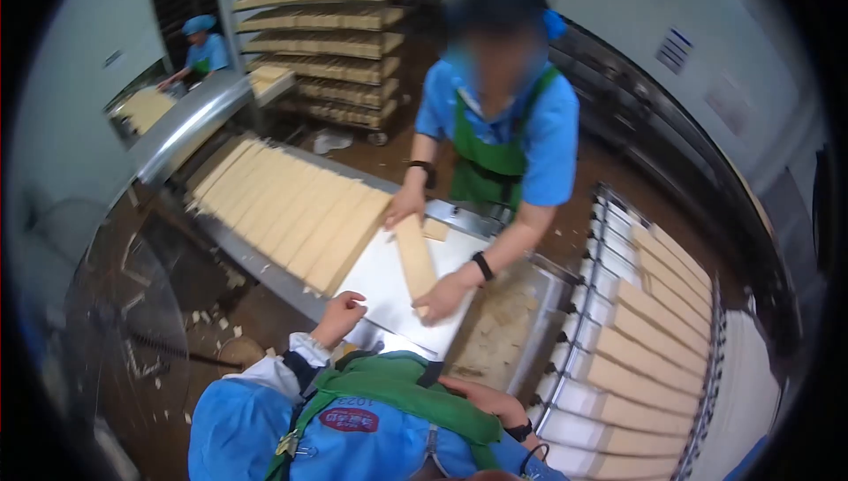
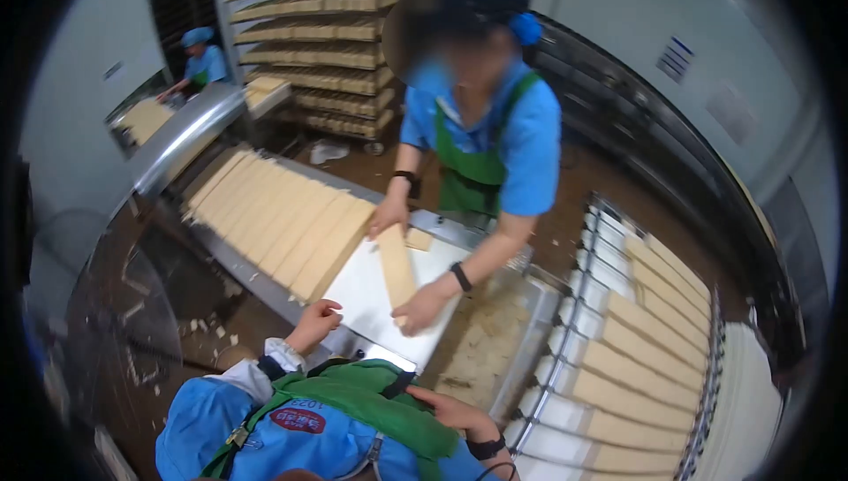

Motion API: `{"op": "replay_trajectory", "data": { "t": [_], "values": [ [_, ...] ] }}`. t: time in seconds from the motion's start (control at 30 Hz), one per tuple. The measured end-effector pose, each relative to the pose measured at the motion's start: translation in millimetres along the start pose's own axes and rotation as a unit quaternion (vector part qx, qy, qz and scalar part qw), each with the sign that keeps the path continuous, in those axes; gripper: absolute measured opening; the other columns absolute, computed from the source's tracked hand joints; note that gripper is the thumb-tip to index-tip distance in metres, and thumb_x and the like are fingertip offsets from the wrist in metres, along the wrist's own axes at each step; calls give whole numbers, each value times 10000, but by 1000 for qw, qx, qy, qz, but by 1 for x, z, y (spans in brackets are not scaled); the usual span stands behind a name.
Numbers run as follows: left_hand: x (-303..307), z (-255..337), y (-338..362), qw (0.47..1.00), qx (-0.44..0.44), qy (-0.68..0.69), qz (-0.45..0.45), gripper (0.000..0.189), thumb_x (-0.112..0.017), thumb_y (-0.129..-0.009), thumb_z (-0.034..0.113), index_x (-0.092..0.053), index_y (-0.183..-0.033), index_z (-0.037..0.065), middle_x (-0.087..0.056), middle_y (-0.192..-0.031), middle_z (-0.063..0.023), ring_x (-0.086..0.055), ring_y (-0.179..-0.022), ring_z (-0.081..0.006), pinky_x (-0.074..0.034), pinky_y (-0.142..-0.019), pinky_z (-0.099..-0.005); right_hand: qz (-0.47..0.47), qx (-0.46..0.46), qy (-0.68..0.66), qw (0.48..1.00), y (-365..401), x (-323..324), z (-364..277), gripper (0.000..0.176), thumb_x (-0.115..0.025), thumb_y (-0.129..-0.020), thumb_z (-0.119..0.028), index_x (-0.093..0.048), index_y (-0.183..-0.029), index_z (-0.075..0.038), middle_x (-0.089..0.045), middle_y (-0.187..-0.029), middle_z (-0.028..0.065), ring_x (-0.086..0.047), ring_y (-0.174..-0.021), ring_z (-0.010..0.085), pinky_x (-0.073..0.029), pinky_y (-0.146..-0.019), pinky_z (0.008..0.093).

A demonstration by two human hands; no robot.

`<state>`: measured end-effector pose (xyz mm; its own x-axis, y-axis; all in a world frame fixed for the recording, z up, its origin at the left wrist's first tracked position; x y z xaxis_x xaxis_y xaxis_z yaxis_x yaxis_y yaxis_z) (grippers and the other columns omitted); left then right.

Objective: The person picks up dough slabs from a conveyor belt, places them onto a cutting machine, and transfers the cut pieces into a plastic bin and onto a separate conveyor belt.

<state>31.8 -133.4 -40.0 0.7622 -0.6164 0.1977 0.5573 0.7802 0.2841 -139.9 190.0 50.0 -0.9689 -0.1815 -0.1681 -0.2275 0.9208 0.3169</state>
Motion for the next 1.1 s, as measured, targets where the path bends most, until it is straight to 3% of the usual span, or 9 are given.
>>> {"op": "replay_trajectory", "data": {
  "t": [0.2,0.27,0.47,0.5,0.7,0.9,1.0,1.1],
  "values": [
    [-36,3,-22,991,-6,53,-123,266,-703,-881,75,-667,-1143,46,-648,-833,-40,-622,-715,-120,-524,-635,-265,53,14,13,998,6,-13,30,832,-759,-919,-173,-296,-1592,-17,-427,-1579,124,-397,-1424,186,-339,-1176,341],
    [-51,37,-6,988,21,34,-148,265,-666,-892,47,-646,-1156,39,-630,-847,-38,-626,-742,-126,-528,-661,-262,52,14,-18,998,18,-25,-13,836,-758,-917,-174,-293,-1595,-19,-415,-1593,126,-384,-1432,183,-324,-1183,334],
    [-92,49,-11,971,46,-18,-233,245,-629,-907,46,-611,-1150,20,-621,-863,-48,-606,-719,-126,-526,-652,-258,110,99,-7,989,47,-38,-4,909,-792,-882,-131,-264,-1618,-60,-377,-1623,101,-381,-1433,180,-321,-1188,340],
    [-98,52,-12,969,46,-21,-243,241,-625,-910,45,-608,-1149,21,-620,-863,-47,-604,-716,-125,-525,-649,-255,127,130,18,983,52,-38,6,972,-830,-831,-99,-265,-1622,-77,-364,-1633,99,-380,-1433,184,-318,-1185,335],
    [-128,56,-10,953,58,-27,-295,220,-603,-913,35,-599,-1133,23,-621,-856,-42,-608,-707,-126,-530,-634,-254,141,128,-12,982,66,-50,13,1050,-859,-753,-24,-263,-1617,-51,-364,-1633,124,-381,-1434,187,-313,-1181,324],
    [-147,59,-5,938,70,-29,-338,210,-604,-917,31,-604,-1127,23,-617,-857,-39,-603,-708,-123,-524,-634,-249,168,90,88,978,64,-45,10,1069,-869,-731,-78,-257,-1605,-7,-343,-1642,162,-346,-1481,211,-293,-1200,327],
    [-149,55,-8,937,72,-35,-340,206,-601,-916,24,-601,-1122,28,-621,-847,-35,-605,-702,-124,-529,-633,-253,179,161,103,965,63,-48,27,1039,-870,-760,-146,-275,-1600,-6,-335,-1631,205,-326,-1501,317,-258,-1220,399],
    [-149,49,-10,936,75,-35,-343,204,-597,-913,18,-599,-1116,33,-624,-839,-33,-609,-697,-126,-534,-631,-256,173,207,146,952,69,-53,35,1026,-858,-783,-221,-274,-1601,-13,-338,-1616,222,-302,-1506,363,-225,-1232,445]
  ]
}}
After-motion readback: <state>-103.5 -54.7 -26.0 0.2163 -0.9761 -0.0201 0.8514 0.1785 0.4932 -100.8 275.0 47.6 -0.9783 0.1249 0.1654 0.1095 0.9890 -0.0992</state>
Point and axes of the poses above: each hand's wrist, its own y-axis away from the middle knuckle, its own x-axis out of the back of the hand, z = x × y, the point moved 4 cm from there along -y, towards the middle knuckle
